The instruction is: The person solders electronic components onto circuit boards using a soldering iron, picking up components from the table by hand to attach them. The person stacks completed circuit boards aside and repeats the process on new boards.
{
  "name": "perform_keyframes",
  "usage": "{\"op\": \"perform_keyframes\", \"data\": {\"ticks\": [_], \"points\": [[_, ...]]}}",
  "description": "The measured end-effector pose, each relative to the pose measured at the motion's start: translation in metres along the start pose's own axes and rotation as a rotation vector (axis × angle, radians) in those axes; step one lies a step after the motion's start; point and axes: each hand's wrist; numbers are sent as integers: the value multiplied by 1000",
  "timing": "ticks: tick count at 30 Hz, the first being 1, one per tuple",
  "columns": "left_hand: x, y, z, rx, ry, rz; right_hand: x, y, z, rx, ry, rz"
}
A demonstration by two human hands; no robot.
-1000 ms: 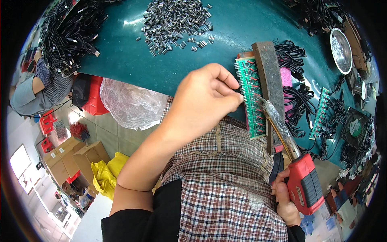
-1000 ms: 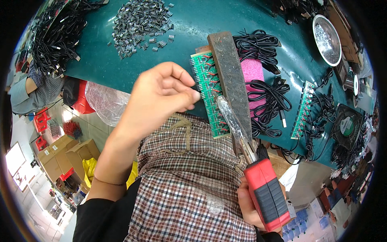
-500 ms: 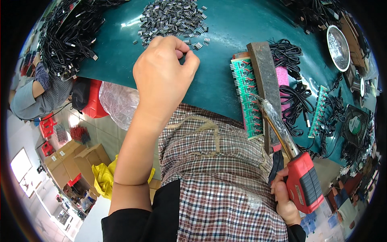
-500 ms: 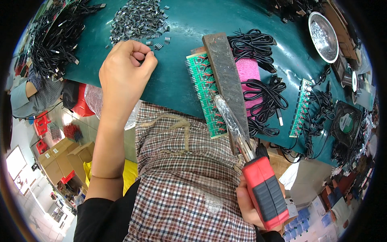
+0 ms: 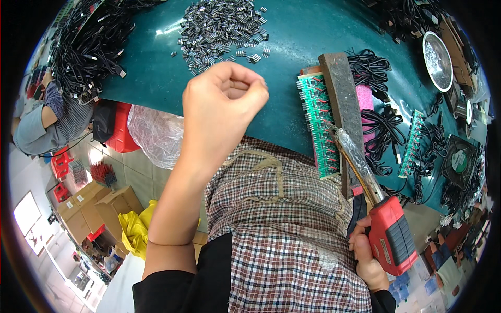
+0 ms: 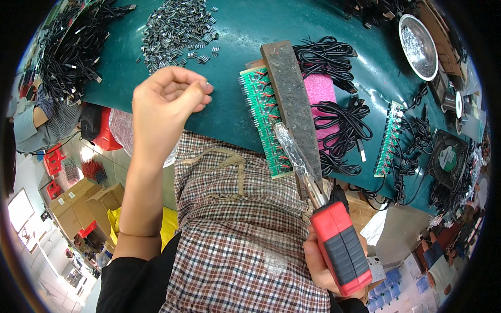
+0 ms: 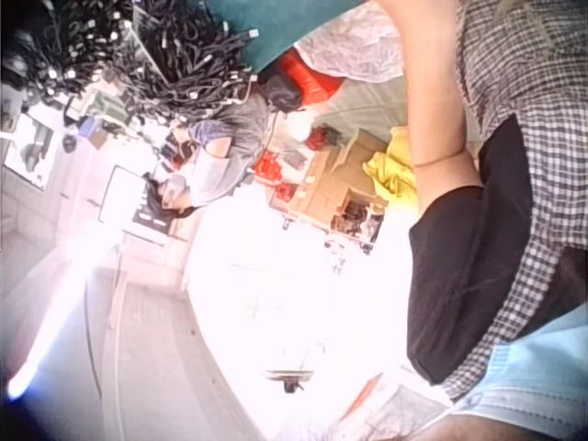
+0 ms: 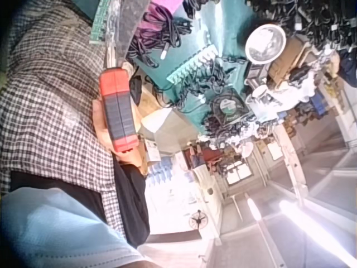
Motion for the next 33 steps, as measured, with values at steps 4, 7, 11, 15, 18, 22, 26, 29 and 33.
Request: {"op": "perform_keyframes", "data": {"ticks": [4, 7, 11, 15, 18, 22, 26, 29, 33], "points": [[-1, 11, 1, 199, 211, 165, -1, -1, 1, 22, 120, 63], [-2, 17, 1, 267, 201, 237, -1, -4, 0, 42, 121, 106], [-2, 26, -3, 305, 273, 274, 2, -7, -3, 49, 79, 92], [-3, 34, -8, 329, 296, 285, 5, -6, -2, 54, 51, 66], [-5, 41, -13, 332, 302, 318, 4, -4, -1, 37, 102, 62], [-5, 43, -18, 371, 226, 316, -1, -3, 1, 58, 179, 159], [-3, 42, -25, 363, 197, 323, -4, -1, 2, 71, 148, 151], [-1, 41, -26, 360, 176, 284, -6, -1, 3, 63, 160, 186], [-1, 37, -26, 372, 137, 275, -8, -2, 3, 77, 116, 221]]}}
Point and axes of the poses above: each hand's wrist, its own y-axis away from the middle knuckle, its own z-axis out of the back of the hand, x = y × z, and after that the axes turned 3 degrees about -x, right-handed
